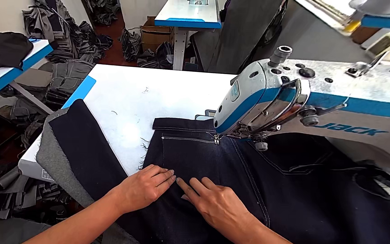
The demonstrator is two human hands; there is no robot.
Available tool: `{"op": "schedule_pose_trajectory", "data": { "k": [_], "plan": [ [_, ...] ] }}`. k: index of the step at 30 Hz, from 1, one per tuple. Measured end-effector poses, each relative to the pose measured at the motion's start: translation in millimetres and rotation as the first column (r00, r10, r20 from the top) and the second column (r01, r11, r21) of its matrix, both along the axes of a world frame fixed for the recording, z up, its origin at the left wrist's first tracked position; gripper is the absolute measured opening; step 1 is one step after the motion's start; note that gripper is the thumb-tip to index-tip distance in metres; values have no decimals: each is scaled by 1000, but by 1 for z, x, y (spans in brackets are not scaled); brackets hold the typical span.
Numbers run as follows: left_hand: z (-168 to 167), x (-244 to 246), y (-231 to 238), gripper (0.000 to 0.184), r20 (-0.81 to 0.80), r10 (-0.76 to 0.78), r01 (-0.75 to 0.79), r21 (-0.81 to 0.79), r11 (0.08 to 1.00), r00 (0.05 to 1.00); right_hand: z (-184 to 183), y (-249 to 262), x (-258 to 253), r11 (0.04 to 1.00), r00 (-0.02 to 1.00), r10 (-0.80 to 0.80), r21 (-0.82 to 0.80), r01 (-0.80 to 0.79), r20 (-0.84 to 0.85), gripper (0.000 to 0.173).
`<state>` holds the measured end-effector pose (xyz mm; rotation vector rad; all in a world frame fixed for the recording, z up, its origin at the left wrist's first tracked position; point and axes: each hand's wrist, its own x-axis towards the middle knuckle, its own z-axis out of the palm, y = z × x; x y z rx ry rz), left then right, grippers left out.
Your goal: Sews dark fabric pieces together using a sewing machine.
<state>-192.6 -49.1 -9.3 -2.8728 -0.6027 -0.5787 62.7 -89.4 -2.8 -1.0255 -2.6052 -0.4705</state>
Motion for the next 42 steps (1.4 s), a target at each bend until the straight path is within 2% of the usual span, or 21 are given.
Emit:
{"op": "schedule_pose_trajectory", "data": {
  "k": [3,7,8,10,11,14,15,18,22,33,42],
  "plan": [
    [9,5,3,29,32,58,-52,-152,987,998,0,-3,-4,1000,997,-10,25,8,78,35],
    [16,53,16,22,193,224,-154,-321,934,955,-5,-5,-5,998,1000,-14,68,12,27,33],
    [15,70,19,24,172,257,-175,-386,906,951,-7,-6,-6,996,1000,-9,86,10,-4,31],
    [15,91,28,47,-60,273,-263,-524,810,960,-13,-8,-1,996,992,4,85,7,-123,28],
    [13,95,33,57,-158,253,-298,-541,787,955,-15,-9,5,999,976,10,41,-1,-219,27],
    [7,96,36,74,-202,217,-289,-481,828,955,-18,-19,30,983,834,-88,-185,-17,-545,20],
    [7,94,35,79,-212,205,-284,-481,829,956,-20,-23,38,977,795,-153,-213,30,-587,18],
    [12,94,34,93,-283,181,-305,-499,811,942,-28,-27,56,955,803,-270,-254,154,-531,22],
    [15,94,36,90,-301,167,-308,-516,799,939,-33,-29,62,955,857,-237,-274,117,-458,27],
    [15,87,45,89,-285,116,-257,-529,809,952,-32,-33,61,951,875,-224,-290,101,-429,30],
    [11,87,43,81,-284,153,-278,-479,833,947,-30,-32,59,946,873,-237,-305,108,-426,30]
  ]
}}
